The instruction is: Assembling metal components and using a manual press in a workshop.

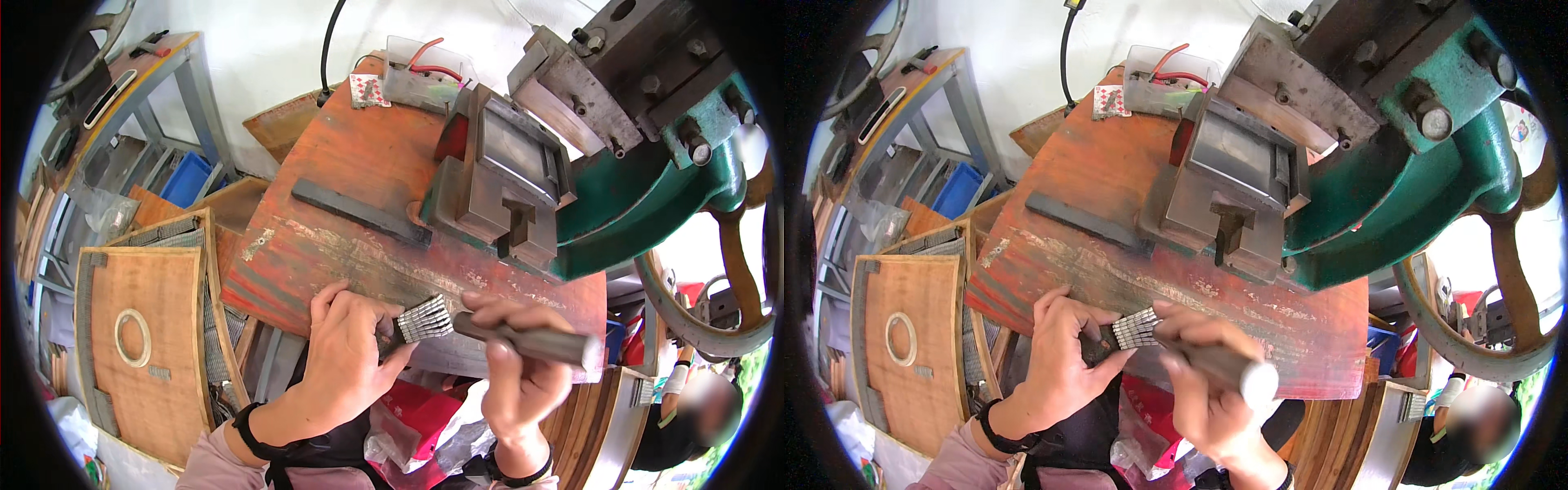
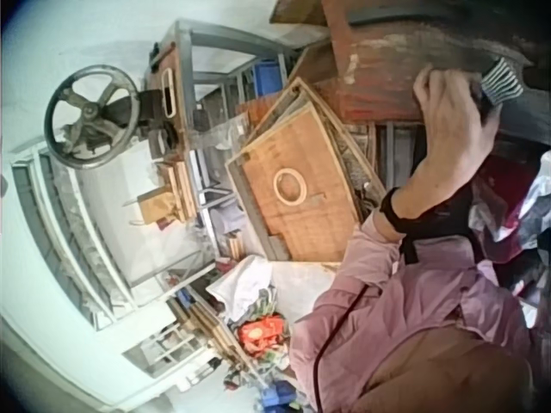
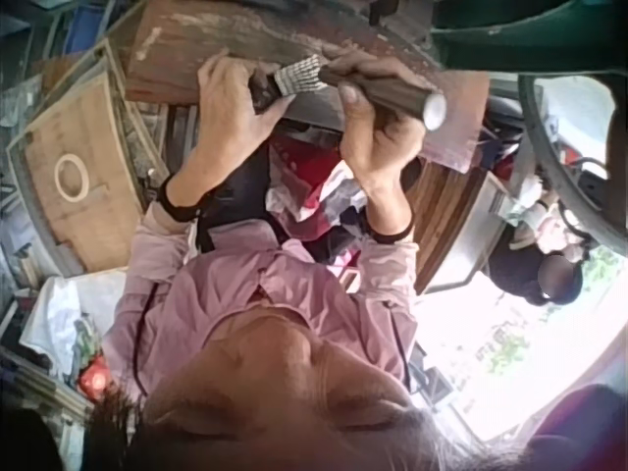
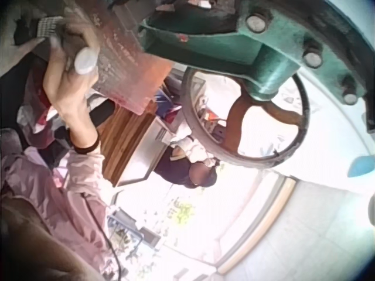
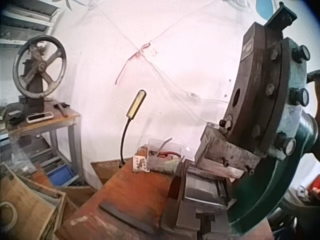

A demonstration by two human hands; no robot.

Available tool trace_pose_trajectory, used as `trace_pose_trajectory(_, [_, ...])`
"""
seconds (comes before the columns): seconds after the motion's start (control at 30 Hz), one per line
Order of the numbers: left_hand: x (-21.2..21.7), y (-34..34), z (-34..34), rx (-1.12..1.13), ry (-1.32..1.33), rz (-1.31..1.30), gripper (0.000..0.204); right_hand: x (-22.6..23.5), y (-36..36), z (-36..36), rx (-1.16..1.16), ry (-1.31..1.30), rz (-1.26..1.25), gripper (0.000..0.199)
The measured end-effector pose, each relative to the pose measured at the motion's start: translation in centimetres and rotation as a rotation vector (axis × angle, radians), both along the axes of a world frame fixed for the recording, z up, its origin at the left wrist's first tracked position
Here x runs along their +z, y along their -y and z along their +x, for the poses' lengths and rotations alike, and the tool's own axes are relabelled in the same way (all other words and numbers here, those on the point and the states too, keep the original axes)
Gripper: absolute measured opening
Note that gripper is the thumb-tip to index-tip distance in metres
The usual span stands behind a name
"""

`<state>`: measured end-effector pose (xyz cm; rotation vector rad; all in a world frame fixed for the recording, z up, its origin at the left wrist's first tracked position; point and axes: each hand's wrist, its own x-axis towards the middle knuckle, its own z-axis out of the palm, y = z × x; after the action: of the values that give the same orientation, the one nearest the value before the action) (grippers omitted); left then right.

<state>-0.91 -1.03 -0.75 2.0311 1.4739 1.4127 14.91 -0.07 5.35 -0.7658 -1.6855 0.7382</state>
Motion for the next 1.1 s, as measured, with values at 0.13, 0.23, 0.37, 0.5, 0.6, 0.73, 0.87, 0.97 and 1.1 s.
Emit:
trace_pose_trajectory(0.13, [0.0,0.1,0.2,-0.037,0.013,-0.010,0.046,-1.6,0.4,-0.2,-0.153,0.459,-0.197,0.026])
trace_pose_trajectory(0.23, [-0.1,0.0,0.1,-0.021,0.013,0.026,0.045,-1.7,-0.7,-0.1,-0.122,0.338,-0.096,0.023])
trace_pose_trajectory(0.37, [0.0,0.3,0.0,-0.017,-0.014,0.009,0.044,-1.2,-0.8,-0.6,-0.086,0.125,0.116,0.023])
trace_pose_trajectory(0.5, [-0.1,0.1,0.2,-0.024,-0.014,0.027,0.043,-2.1,-0.6,0.2,-0.118,0.341,-0.161,0.021])
trace_pose_trajectory(0.6, [-0.4,0.1,0.1,-0.025,-0.034,0.028,0.045,-0.1,-0.2,0.0,-0.046,0.062,-0.274,0.010])
trace_pose_trajectory(0.73, [-0.2,0.1,0.0,-0.003,-0.096,0.070,0.048,0.7,0.5,0.2,0.013,-0.152,-0.308,0.012])
trace_pose_trajectory(0.87, [0.7,0.7,-0.2,-0.022,-0.133,0.001,0.064,0.4,1.6,0.0,0.047,-0.156,-0.230,0.016])
trace_pose_trajectory(0.97, [1.6,1.7,-0.5,-0.012,-0.114,0.021,0.079,0.2,2.7,-0.2,0.107,-0.146,-0.304,0.020])
trace_pose_trajectory(1.1, [1.6,4.6,-1.1,-0.288,0.321,-0.181,0.061,-0.5,3.0,-0.9,0.129,0.211,-0.116,0.023])
